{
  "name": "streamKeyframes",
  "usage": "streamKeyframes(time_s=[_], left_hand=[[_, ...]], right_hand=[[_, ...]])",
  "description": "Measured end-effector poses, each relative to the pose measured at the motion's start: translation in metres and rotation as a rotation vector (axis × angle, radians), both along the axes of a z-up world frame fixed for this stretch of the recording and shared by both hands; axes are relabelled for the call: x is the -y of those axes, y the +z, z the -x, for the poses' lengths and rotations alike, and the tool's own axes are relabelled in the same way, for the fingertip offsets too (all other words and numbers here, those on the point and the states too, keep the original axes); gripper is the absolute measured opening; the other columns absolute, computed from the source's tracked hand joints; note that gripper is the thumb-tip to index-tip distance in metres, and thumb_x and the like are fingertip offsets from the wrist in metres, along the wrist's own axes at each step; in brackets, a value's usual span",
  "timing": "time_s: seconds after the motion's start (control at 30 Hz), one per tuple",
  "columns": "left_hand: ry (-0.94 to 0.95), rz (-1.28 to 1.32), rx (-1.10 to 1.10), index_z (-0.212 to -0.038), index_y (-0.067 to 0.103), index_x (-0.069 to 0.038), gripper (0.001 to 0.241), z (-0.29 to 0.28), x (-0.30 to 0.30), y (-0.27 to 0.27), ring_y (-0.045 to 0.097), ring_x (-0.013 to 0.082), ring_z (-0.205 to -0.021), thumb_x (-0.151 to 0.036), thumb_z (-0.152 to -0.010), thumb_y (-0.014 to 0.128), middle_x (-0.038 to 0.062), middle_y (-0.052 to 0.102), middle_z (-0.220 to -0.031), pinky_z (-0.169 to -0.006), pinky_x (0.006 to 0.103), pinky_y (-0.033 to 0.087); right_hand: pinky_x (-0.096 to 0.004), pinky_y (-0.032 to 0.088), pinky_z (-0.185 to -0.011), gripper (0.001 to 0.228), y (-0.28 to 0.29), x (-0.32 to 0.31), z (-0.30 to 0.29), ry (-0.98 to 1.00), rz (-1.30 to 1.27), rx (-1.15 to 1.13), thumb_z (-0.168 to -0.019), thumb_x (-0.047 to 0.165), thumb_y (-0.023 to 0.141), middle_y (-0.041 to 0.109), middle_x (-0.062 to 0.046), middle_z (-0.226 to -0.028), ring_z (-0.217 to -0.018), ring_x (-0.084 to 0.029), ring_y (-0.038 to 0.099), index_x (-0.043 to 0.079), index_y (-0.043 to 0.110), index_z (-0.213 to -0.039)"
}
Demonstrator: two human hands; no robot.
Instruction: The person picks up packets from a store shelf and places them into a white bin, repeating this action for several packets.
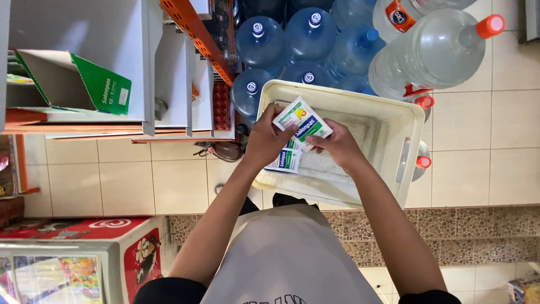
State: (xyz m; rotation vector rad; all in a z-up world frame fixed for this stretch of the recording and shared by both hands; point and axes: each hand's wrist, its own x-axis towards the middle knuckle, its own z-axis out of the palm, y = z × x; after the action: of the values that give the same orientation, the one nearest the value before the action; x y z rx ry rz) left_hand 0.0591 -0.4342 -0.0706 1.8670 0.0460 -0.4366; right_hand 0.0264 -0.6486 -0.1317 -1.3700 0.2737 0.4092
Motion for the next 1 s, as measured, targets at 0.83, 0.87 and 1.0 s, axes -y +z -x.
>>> streamKeyframes(time_s=[0.83, 0.87, 1.0], left_hand=[[-0.847, -0.894, -0.197, -0.156, 0.044, -0.006, 0.091, 0.019, 0.024, -0.197, 0.068, 0.0522, -0.109, -0.005, -0.074, 0.083, 0.036, 0.016, -0.166, -0.077, 0.0641, 0.058], [-0.874, -0.912, -0.222, -0.157, 0.041, -0.005, 0.097, 0.017, 0.025, -0.198, 0.067, 0.0521, -0.111, -0.009, -0.071, 0.088, 0.036, 0.015, -0.166, -0.078, 0.0646, 0.058], [-0.901, -0.925, -0.234, -0.155, 0.045, -0.004, 0.095, 0.015, 0.024, -0.182, 0.067, 0.052, -0.112, -0.017, -0.073, 0.091, 0.037, 0.022, -0.163, -0.081, 0.0636, 0.058]], right_hand=[[-0.043, 0.058, -0.068, 0.036, -0.154, -0.018, -0.019, 0.374, 0.63, -0.064, -0.099, 0.01, 0.063, 0.068, -0.018, -0.09, -0.082, -0.033, 0.075, 0.02, 0.057, -0.134], [-0.042, 0.058, -0.069, 0.036, -0.144, -0.02, -0.02, 0.339, 0.644, -0.072, -0.098, 0.01, 0.066, 0.069, -0.019, -0.091, -0.08, -0.031, 0.074, 0.016, 0.055, -0.132], [-0.04, 0.06, -0.065, 0.038, -0.123, -0.022, -0.016, 0.228, 0.586, -0.03, -0.094, 0.002, 0.071, 0.065, -0.023, -0.093, -0.078, -0.031, 0.072, 0.006, 0.046, -0.122]])
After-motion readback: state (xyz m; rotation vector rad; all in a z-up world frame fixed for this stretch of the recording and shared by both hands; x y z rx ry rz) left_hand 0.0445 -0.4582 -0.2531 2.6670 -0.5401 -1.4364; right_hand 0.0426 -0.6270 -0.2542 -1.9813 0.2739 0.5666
